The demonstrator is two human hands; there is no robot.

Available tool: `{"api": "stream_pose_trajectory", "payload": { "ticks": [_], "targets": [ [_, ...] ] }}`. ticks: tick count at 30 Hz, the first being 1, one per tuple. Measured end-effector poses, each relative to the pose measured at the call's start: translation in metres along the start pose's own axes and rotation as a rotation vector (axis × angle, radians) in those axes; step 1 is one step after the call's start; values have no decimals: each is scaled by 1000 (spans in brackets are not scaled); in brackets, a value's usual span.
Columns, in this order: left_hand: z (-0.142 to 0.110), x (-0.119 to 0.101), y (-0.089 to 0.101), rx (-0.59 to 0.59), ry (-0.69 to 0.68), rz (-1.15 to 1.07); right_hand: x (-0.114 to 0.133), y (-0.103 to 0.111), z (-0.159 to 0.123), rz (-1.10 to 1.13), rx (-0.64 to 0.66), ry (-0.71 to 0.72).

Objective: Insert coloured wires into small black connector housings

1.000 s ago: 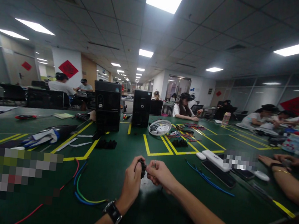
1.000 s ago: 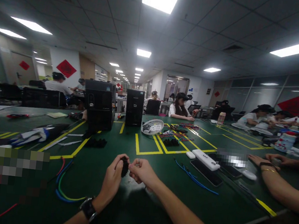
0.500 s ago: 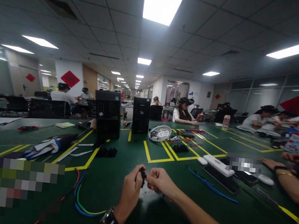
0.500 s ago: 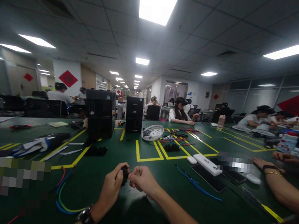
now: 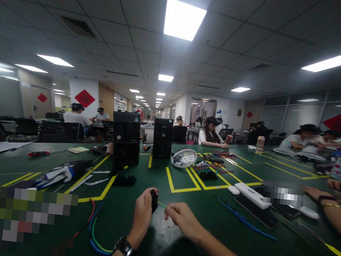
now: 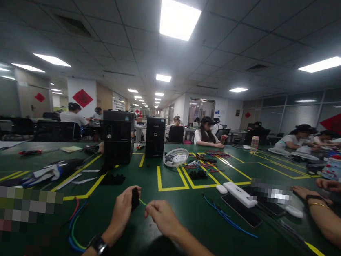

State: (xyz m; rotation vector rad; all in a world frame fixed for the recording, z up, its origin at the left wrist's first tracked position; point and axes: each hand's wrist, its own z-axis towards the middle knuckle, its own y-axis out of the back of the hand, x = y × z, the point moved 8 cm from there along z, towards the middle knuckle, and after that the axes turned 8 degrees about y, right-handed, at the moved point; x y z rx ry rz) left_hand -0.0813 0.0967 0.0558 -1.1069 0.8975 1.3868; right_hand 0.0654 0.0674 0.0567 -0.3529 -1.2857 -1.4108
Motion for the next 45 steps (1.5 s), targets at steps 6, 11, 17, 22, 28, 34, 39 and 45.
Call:
{"api": "stream_pose_trajectory", "payload": {
  "ticks": [6, 11, 17, 22, 28, 34, 39, 45],
  "targets": [
    [0, 12, -12, -1, 164, -316, 13, 13, -2, -189, -178, 51],
    [-4, 31, -20, -65, 483, -691, 9, -20, -3, -317, -80, 137],
    [-2, 25, -13, -86, 374, -560, 12, -16, -2, -291, -119, 122],
    [-2, 9, -21, -37, 160, -466, 26, -14, -7, -288, -183, 110],
    [11, 17, -1, -150, 433, -834, 14, -39, -10, -327, -32, 135],
    [21, 18, 27, -186, 388, -635, 0, 28, -3, -401, -255, 24],
    [9, 29, -3, -17, 408, -409, -26, 34, -4, -782, -44, -97],
    [-3, 42, -11, 66, 466, -343, 23, 6, 1, -621, -22, 223]
  ]
}}
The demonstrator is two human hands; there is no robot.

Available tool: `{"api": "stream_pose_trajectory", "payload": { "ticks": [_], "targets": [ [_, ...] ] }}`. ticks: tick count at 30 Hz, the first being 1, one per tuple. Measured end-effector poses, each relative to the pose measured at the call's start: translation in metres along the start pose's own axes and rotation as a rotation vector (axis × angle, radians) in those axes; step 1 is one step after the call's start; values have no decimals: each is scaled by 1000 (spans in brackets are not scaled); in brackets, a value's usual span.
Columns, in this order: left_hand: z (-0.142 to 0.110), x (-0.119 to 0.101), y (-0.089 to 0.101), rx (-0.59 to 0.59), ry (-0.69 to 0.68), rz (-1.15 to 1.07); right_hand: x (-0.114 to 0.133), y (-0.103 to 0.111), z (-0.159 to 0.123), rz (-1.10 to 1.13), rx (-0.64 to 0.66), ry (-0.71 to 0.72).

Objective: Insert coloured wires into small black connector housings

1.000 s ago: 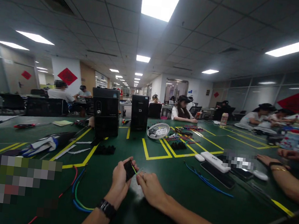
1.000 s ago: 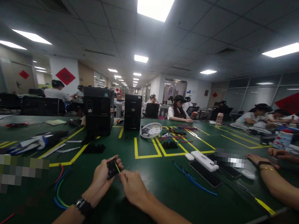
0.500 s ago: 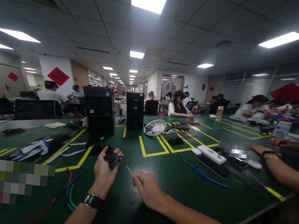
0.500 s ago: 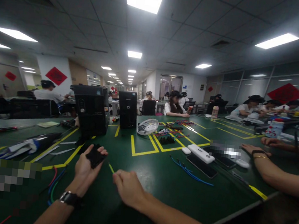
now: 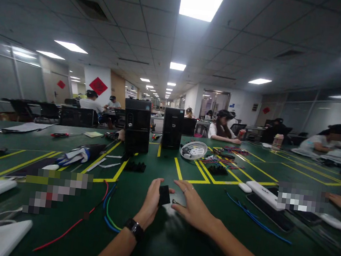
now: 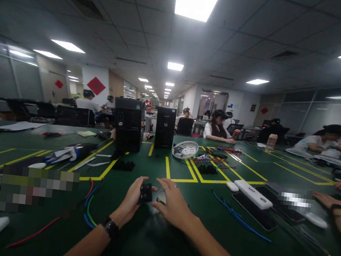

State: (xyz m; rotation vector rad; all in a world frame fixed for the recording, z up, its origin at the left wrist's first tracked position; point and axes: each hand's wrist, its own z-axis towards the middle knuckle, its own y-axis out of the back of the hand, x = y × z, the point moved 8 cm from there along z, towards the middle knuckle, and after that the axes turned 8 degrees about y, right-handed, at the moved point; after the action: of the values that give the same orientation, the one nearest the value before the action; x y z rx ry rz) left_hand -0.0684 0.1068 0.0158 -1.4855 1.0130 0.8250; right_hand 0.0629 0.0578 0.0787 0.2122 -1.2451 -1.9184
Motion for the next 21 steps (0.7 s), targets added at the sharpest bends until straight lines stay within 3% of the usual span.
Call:
{"api": "stream_pose_trajectory", "payload": {
  "ticks": [3, 5, 7, 10, 12, 15, 21],
  "targets": [
    [2, 4, 5, -25, -15, 20, 25, -7, 17, 128, 58, 152],
    [7, 3, 11, -59, -15, 54, 25, -14, 30, 139, 72, 186],
    [14, -6, 25, -167, -51, 137, 14, -24, 43, 118, 86, 191],
    [12, -45, 52, -436, -331, 345, -17, -47, 66, 36, 118, 126],
    [1, -67, 55, -522, -559, 466, -41, -68, 85, -33, 154, 47],
    [-13, -73, 39, -464, -690, 568, -69, -98, 117, -86, 196, -43],
    [-47, -53, -26, -142, -829, 925, -94, -141, 181, -87, 183, -95]
  ]
}}
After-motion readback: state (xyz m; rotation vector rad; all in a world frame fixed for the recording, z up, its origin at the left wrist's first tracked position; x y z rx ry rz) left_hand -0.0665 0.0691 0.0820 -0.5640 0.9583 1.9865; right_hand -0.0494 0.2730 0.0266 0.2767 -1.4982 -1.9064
